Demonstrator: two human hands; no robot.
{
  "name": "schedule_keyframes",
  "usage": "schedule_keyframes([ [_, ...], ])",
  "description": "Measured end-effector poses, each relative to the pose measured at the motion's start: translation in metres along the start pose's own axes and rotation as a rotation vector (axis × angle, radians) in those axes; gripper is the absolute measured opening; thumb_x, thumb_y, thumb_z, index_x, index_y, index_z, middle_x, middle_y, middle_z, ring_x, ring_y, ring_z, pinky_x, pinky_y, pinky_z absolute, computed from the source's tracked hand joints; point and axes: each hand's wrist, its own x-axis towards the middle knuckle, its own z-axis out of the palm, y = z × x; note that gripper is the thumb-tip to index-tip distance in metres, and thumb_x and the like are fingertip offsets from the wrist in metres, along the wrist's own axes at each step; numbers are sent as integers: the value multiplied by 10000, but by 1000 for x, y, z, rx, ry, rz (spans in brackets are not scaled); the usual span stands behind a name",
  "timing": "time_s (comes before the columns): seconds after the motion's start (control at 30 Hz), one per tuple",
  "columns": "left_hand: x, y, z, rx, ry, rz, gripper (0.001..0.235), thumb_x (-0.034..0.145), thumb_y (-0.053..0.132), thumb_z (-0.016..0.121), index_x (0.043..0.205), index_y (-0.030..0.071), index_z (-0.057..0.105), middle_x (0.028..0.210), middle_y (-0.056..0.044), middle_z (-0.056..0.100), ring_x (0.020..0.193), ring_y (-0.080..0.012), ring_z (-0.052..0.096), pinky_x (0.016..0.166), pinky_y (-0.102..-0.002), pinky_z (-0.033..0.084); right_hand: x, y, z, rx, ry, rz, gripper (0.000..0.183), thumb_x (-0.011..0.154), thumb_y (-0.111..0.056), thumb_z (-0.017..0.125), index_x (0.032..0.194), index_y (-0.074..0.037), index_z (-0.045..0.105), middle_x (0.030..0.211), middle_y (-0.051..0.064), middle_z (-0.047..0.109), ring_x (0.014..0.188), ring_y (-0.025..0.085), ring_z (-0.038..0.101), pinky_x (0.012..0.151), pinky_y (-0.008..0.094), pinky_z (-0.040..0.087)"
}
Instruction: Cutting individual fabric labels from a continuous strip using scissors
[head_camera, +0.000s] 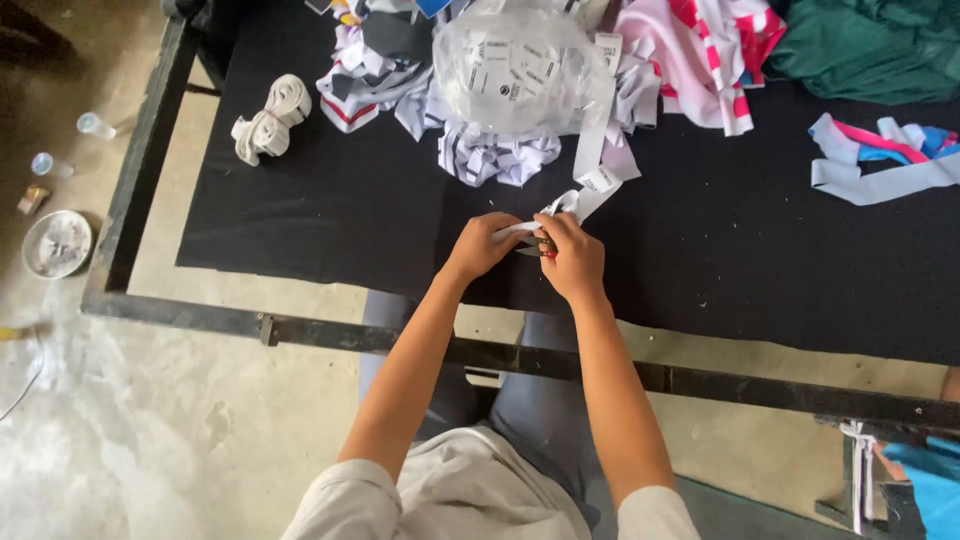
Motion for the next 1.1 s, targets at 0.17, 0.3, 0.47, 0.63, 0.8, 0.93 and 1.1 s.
schedule_keyframes([
  [0.17,-1,-6,-2,-97,102,33,96,880,158,795,923,72,789,860,-101,775,869,-303,743,825,-393,579,2,-6,-5,53,26,49,365,781,-129,782,1116,-250,700,911,-38,631,789,255,715,671,376,590],
  [0.3,-3,-34,-3,-215,170,-79,185,850,210,839,817,50,753,722,-103,725,717,-191,680,734,-358,540,4,1,1,188,111,87,253,765,-95,806,963,-228,719,821,-37,634,768,241,707,679,342,571],
  [0.47,4,-10,-16,-462,203,-123,249,872,165,817,659,79,722,592,-21,682,618,-64,567,636,-227,483,11,1,-15,486,155,149,111,852,-56,796,879,-124,712,744,35,604,689,254,649,627,326,525],
  [0.63,0,1,-18,-520,210,-126,240,896,139,790,682,47,728,600,-41,689,604,-74,598,634,-224,496,10,-12,-29,497,178,184,108,867,-44,812,850,-95,718,717,63,619,648,262,635,590,336,513],
  [0.8,-7,-1,-21,-403,223,-58,178,924,128,749,758,63,750,653,-49,723,589,-111,674,607,-243,521,0,-11,-18,430,244,218,169,824,29,841,905,-94,760,714,87,701,685,291,706,631,358,556],
  [0.93,-14,21,-36,-376,153,-89,90,923,64,724,978,35,789,791,-112,757,640,-156,699,644,-307,561,7,-26,-25,453,257,235,189,842,38,802,968,-101,785,762,124,730,717,308,717,639,370,562],
  [1.1,-20,-7,-36,-654,36,-84,457,768,-28,855,1196,34,705,1057,-105,723,859,-180,698,822,-350,603,5,-36,-31,493,202,199,248,880,13,792,1079,-133,814,730,103,718,667,251,701,634,355,553],
])
